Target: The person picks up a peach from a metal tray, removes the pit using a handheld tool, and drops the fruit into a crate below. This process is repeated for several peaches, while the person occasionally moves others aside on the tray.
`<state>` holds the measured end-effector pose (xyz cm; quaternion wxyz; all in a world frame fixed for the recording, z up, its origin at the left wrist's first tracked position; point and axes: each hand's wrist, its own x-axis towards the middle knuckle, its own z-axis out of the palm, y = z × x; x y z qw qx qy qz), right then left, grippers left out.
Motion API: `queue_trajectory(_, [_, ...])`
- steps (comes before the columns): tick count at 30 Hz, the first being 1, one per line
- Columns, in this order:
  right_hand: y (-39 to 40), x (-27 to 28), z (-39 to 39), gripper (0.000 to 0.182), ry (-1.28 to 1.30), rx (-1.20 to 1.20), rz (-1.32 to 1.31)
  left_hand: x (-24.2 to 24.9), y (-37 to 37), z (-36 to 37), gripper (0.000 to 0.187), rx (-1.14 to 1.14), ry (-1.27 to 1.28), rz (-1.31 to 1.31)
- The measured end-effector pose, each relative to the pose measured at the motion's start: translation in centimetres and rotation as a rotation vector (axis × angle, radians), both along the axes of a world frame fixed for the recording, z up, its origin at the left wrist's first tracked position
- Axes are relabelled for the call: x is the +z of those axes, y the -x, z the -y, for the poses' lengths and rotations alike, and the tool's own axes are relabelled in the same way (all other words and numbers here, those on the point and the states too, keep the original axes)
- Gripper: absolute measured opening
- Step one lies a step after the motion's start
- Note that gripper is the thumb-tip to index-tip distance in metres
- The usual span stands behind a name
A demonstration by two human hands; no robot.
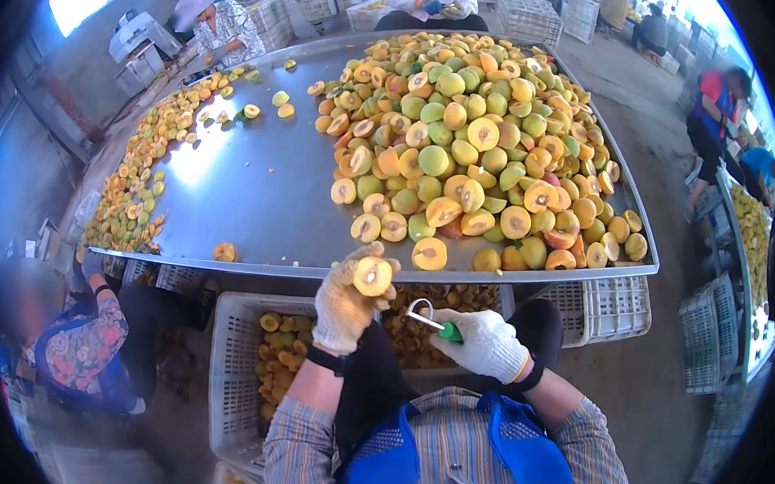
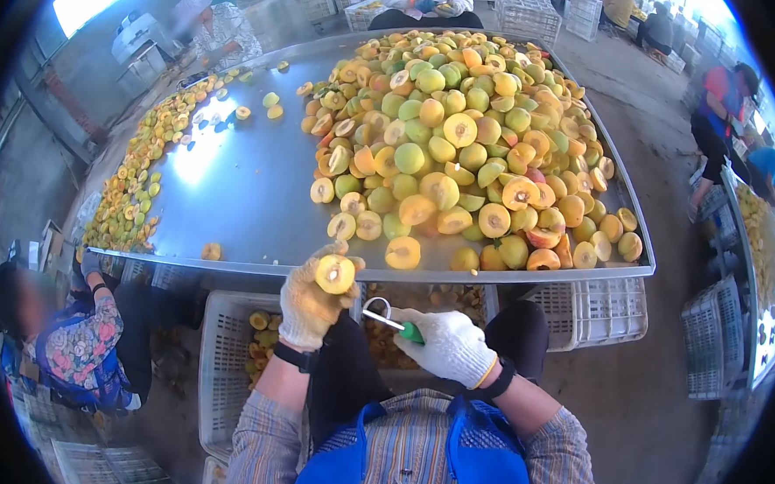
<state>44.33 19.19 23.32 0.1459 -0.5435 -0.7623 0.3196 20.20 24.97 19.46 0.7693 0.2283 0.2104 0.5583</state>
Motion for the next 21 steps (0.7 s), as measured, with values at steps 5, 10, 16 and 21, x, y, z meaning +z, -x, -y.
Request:
queue_trajectory(5, [0.8,0.3,1.1,0.038,-0.085,-0.026,-0.009,0.2,-4.0,3.4,0.059,-0.096,-0.043,0.09])
queue_trajectory(10, [0.2,-0.5,2.1,0.033,-0.198,-0.034,0.047,0.5,-6.1,5.4,0.059,0.019,-0.079,-0.047])
queue_trajectory(16, [0.4,-3.1,3.8,0.031,-0.103,-0.046,-0.095,1.3,-8.1,6.9,0.052,0.154,0.081,-0.038])
queue_trajectory(21, [-0.7,-4.7,2.2,0.021,-0.198,-0.022,-0.016,1.8,-8.7,7.1,0.042,0.141,0.147,-0.133])
